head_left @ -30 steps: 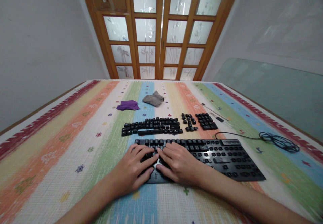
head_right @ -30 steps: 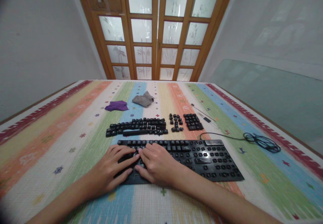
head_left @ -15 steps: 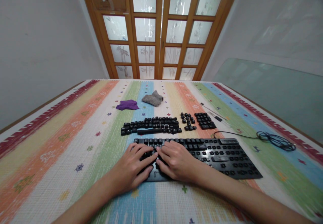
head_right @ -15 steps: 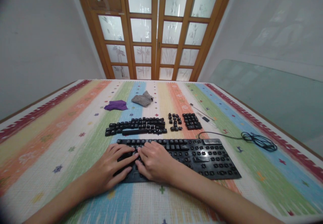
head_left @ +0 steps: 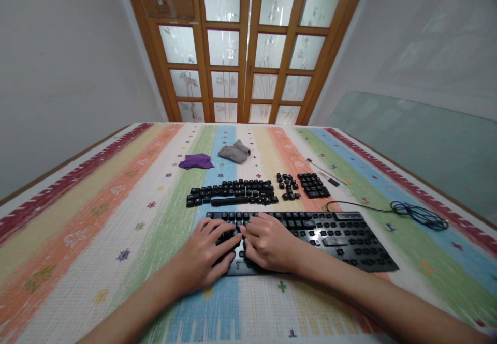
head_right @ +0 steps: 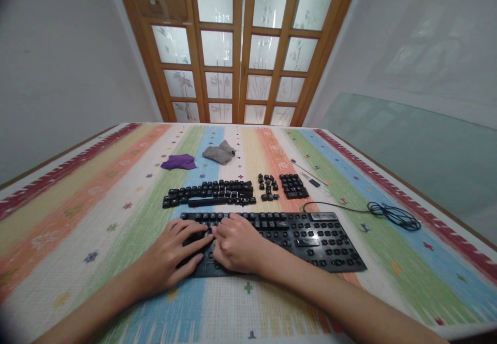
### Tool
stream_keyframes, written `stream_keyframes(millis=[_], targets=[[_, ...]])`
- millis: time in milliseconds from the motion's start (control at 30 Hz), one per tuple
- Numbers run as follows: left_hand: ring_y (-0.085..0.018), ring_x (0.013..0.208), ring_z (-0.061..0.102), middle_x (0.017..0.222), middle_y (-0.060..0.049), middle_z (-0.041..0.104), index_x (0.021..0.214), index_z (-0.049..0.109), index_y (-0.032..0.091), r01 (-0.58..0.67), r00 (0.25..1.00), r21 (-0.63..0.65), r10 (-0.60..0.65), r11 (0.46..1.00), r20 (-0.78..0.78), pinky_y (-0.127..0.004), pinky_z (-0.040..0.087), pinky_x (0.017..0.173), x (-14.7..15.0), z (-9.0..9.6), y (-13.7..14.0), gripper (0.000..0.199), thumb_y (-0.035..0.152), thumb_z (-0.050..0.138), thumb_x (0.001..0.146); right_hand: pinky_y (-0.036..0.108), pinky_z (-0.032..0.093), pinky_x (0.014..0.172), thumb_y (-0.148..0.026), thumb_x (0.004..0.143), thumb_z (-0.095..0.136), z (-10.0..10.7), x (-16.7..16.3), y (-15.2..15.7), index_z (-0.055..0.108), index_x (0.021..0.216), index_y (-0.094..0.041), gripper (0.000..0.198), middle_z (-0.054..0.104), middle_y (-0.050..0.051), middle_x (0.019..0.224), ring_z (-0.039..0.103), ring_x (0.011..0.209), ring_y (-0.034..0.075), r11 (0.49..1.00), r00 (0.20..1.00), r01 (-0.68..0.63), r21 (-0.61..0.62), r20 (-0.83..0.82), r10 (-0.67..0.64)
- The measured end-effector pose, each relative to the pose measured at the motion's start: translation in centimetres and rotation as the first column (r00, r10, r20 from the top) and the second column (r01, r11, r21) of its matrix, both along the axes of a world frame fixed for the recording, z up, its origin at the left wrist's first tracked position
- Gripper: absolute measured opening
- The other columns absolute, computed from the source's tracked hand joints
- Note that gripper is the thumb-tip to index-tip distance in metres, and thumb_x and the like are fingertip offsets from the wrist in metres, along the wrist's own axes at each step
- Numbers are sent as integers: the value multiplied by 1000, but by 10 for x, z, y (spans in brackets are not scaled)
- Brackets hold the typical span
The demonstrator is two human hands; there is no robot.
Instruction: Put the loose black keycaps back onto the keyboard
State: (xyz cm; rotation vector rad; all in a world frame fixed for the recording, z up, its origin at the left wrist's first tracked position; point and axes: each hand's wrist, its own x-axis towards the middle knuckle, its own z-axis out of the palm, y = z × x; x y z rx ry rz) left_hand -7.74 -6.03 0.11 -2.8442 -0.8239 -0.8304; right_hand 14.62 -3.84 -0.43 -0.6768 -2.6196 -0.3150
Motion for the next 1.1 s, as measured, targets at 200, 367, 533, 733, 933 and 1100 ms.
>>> stream_keyframes(millis=[200,367,533,733,933,1100], targets=[[-28,109,56,119,-13,64,126,63,18,-2,1000,-21,2,1000,-23,-47,45,94,-2,-2,0,33,19,51,95,34,30,68,-22,92,53,28,5,22,66,64,-16,32,58,3,62,47,65,16,995,1000,-22,-102,6,22],[-29,111,55,121,-13,63,132,59,18,7,999,-25,-8,1000,-31,-50,44,96,-4,-4,1,37,19,48,97,30,34,69,-22,92,56,49,-10,83,71,67,-14,30,64,6,72,52,73,17,937,975,164,-308,-95,-202],[-28,110,55,123,-12,63,132,59,19,-5,999,-35,4,999,-33,-49,45,94,-4,-3,0,36,19,49,97,27,39,71,-19,87,64,42,-40,136,78,80,-16,16,71,6,78,59,76,17,902,966,181,-393,-99,-237],[-27,109,56,121,-12,64,129,60,17,1,1000,-14,-1,1000,-19,-48,44,95,-3,0,0,34,18,50,96,27,43,72,-13,81,65,27,-56,163,80,81,-16,16,76,7,80,65,74,18,857,964,200,-475,-59,-258],[-27,111,56,123,-12,64,133,56,15,-16,999,-44,15,999,-29,-47,44,96,-3,-3,-1,37,18,51,96,27,46,76,-12,80,65,24,-56,170,81,87,-19,18,78,6,85,68,78,18,828,964,226,-514,-5,-266],[-27,113,56,124,-13,64,136,52,11,-16,1000,-66,15,998,-8,-48,43,99,-3,-4,0,40,19,49,97,27,46,78,-13,83,63,26,-59,170,80,89,-18,18,78,7,91,69,85,19,822,963,242,-516,27,-267]])
